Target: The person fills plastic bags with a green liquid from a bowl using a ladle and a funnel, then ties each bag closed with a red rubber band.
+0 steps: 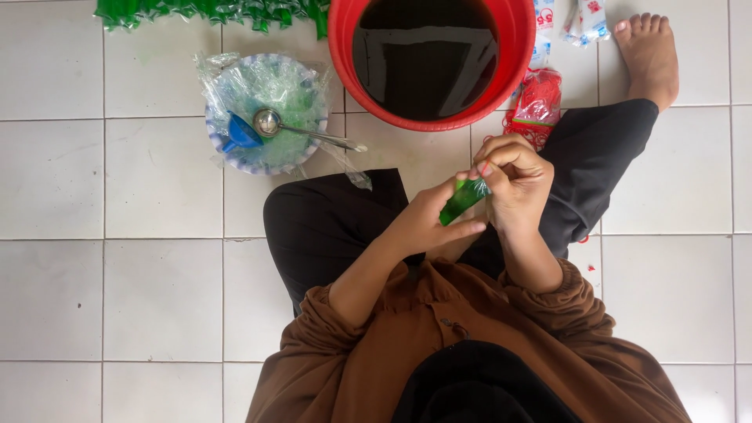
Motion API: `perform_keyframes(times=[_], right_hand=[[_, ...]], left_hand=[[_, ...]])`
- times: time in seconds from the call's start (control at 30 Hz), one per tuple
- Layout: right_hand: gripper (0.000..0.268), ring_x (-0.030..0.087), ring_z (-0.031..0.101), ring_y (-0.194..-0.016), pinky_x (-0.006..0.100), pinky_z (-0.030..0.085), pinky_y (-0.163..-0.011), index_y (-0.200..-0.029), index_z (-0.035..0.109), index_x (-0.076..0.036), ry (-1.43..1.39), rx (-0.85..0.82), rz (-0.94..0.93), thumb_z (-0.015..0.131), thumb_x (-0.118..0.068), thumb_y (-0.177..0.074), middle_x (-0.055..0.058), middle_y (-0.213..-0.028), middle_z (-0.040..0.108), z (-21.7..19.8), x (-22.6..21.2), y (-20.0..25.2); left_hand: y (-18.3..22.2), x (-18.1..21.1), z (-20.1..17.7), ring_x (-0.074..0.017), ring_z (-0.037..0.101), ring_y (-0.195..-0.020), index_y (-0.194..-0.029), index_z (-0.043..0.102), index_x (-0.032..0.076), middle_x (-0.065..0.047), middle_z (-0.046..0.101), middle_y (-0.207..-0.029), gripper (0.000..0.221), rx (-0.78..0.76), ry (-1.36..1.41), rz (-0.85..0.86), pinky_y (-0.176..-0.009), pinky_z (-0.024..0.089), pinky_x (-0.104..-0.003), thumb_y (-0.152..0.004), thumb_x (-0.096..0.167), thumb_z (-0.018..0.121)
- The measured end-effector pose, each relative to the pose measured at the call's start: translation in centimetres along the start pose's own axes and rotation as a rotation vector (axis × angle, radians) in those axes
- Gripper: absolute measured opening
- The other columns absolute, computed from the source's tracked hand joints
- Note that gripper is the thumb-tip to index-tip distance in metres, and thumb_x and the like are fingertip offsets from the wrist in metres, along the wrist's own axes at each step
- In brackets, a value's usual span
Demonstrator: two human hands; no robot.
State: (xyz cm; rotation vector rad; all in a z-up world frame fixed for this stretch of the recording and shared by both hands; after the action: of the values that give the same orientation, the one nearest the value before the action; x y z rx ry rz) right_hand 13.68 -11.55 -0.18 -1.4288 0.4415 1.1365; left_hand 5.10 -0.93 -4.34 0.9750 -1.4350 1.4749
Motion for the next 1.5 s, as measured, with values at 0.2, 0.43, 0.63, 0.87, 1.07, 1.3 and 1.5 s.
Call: perform_keyframes(times=[0.2,0.43,0.63,0.87,1.07,1.3,1.5], right_hand=[[0.023,0.024,0.065,-0.075,0.031,0.055,-0.07,-0.073,0.061,0.006,-0.054,-0.046,0.046,0.08,0.007,-0.084,0.02,-0.08,0.06,0.4,1.5,-0.2],[0.013,0.032,0.069,-0.103,0.041,0.057,-0.087,-0.092,0.066,0.007,-0.003,-0.249,0.192,0.075,-0.003,-0.091,0.025,-0.105,0.064,2.6,4.0,-0.9],[0.024,0.031,0.065,-0.108,0.048,0.056,-0.091,-0.119,0.065,0.008,0.063,-0.231,0.592,0.067,-0.005,-0.099,0.025,-0.117,0.064,2.2,12.1,3.1],[0.023,0.033,0.069,-0.095,0.048,0.059,-0.086,-0.118,0.07,0.009,0.132,-0.18,1.097,0.066,-0.001,-0.096,0.027,-0.11,0.068,-2.3,21.0,12.0],[0.023,0.03,0.071,-0.093,0.044,0.06,-0.087,-0.117,0.073,0.004,0.131,-0.245,1.132,0.069,-0.003,-0.095,0.024,-0.106,0.072,-0.8,22.4,10.0],[0.015,0.02,0.071,-0.088,0.034,0.059,-0.083,-0.105,0.076,-0.008,0.175,-0.329,1.28,0.071,-0.015,-0.092,0.006,-0.105,0.075,-0.4,23.5,10.7],[0.016,0.018,0.072,-0.088,0.033,0.058,-0.08,-0.107,0.076,-0.011,0.18,-0.424,1.301,0.07,-0.016,-0.093,0.004,-0.103,0.076,-0.3,23.7,11.5]], left_hand=[[0.4,0.2,-2.5,-0.0126,0.064,-0.074,-0.113,0.064,0.007,-0.006,0.064,-0.078,0.022,0.14,-0.11,-0.032,-0.065,0.051,-0.03,-0.096,0.018,0.073],[1.7,-2.5,-4.5,-0.0131,0.061,-0.079,-0.129,0.059,0.007,-0.008,0.062,-0.086,0.033,0.222,-0.085,-0.073,-0.068,0.051,-0.031,-0.098,0.012,0.067],[6.0,-12.4,-9.5,-0.0218,0.052,-0.105,-0.159,0.022,0.005,-0.013,0.051,-0.115,0.074,0.334,0.213,-0.343,-0.093,0.052,-0.043,-0.09,-0.008,0.046],[0.1,-8.7,-24.7,-0.0603,0.044,-0.134,-0.163,0.02,0.003,-0.048,0.043,-0.14,0.096,0.592,-0.275,-0.475,-0.104,0.046,-0.065,-0.089,0.019,0.08],[-11.1,-19.3,-41.5,-0.0363,0.071,-0.109,-0.135,0.055,0.022,-0.015,0.072,-0.114,0.055,0.689,-0.688,-0.341,-0.092,0.058,-0.048,-0.087,0.003,0.076],[-22.1,-29.0,-51.3,-0.0359,0.062,-0.122,-0.122,0.075,0.019,-0.019,0.061,-0.133,0.046,0.675,-1.103,-0.211,-0.107,0.046,-0.043,-0.081,-0.002,0.069],[-20.0,-28.6,-49.9,-0.0397,0.045,-0.135,-0.138,0.067,0.019,-0.012,0.044,-0.154,0.042,0.539,-1.201,-0.623,-0.099,0.045,-0.064,-0.096,0.021,0.07]])
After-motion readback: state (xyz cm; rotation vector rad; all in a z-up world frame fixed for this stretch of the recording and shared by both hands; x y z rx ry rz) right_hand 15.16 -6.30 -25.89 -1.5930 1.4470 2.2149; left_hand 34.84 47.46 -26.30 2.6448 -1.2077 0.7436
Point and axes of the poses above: each hand's wrist, its own y-axis away from the middle knuckle, its own z-axis out of the palm, x = y × z, the point moved 6 cm from there along -y, towards the middle knuckle
